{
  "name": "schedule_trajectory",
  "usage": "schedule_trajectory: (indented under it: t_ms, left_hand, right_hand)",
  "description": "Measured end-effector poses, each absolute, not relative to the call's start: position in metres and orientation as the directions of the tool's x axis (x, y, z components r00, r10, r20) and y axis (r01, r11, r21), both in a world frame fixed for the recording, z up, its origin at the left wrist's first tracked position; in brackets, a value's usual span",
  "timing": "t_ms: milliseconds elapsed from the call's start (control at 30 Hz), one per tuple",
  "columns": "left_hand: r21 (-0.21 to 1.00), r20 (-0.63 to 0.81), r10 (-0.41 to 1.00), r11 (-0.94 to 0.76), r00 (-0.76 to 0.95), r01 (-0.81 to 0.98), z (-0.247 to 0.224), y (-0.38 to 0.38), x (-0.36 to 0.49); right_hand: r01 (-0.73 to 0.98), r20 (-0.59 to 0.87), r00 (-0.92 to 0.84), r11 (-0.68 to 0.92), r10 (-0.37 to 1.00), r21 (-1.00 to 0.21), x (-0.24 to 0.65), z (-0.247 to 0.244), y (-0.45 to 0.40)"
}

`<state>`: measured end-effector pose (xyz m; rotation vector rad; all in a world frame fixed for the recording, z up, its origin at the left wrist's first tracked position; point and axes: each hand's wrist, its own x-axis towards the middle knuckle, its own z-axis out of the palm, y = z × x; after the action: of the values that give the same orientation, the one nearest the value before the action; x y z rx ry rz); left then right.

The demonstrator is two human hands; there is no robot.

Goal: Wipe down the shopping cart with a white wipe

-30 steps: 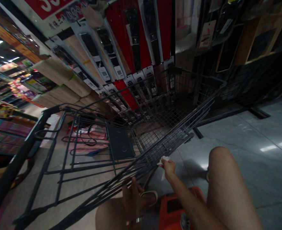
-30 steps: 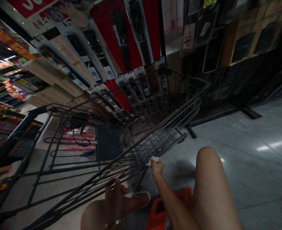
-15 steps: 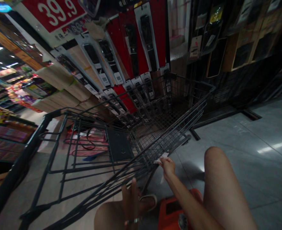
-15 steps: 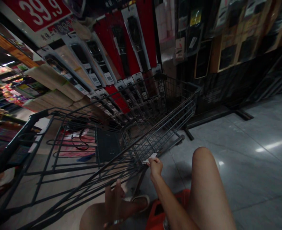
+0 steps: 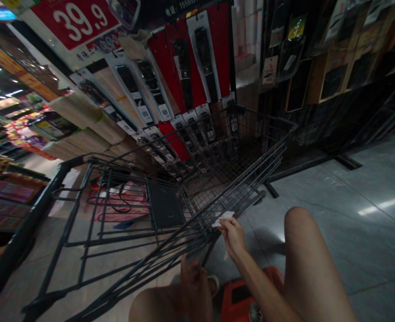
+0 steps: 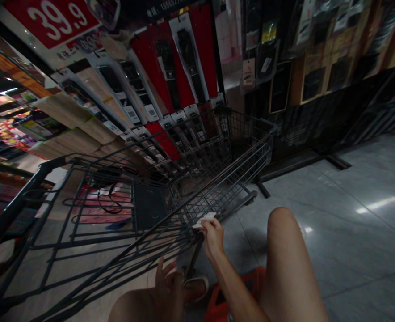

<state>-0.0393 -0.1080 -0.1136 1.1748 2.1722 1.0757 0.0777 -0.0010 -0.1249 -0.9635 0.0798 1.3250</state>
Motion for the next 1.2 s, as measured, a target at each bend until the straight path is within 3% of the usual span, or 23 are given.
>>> schedule_trajectory:
  t_ms: [67,167,267,367,767,967,1200]
  left_hand:
    - [0.806,-0.003,0.856,0.308,-0.517,0.506,-0.107,-0.108,-0.034]
    - [0.76,0.12,0.93,0.14,-0.347,0.635,-0.095,-0.104,-0.031]
    - [0.602,0.314,0.937,-0.074,-0.151,0.795,-0.086,-0.097,-0.03]
    - [0.452,0.407,0.912,-0.155,-0.048,0.879,-0.085,-0.089,-0.025]
    - [0.234,0.36,0.928,-0.189,0.095,0.954,-0.105,-0.082,-0.017]
    - [0.223,0.412,0.906,-0.207,0.1,0.953,-0.107,-0.077,-0.023]
    - [0.194,0.422,0.902,-0.189,0.092,0.963,-0.102,-0.074,-0.019]
  right_hand:
    - [-0.852,-0.519,0.27,-0.05,0.811,-0.522,0.077,-0.116,-0.004]
    - [-0.869,-0.497,0.253,-0.03,0.83,-0.493,0.078,-0.108,-0.009]
    - [-0.876,-0.521,0.258,-0.031,0.814,-0.482,0.079,-0.106,-0.014]
    - [-0.852,-0.537,0.291,-0.041,0.792,-0.522,0.079,-0.11,-0.015]
    - [-0.712,-0.557,0.452,-0.095,0.697,-0.696,0.073,-0.149,-0.002]
    - [-0.665,-0.566,0.504,-0.124,0.652,-0.736,0.083,-0.167,0.005]
    - [-0.602,-0.497,0.52,-0.115,0.695,-0.79,0.088,-0.179,0.008]
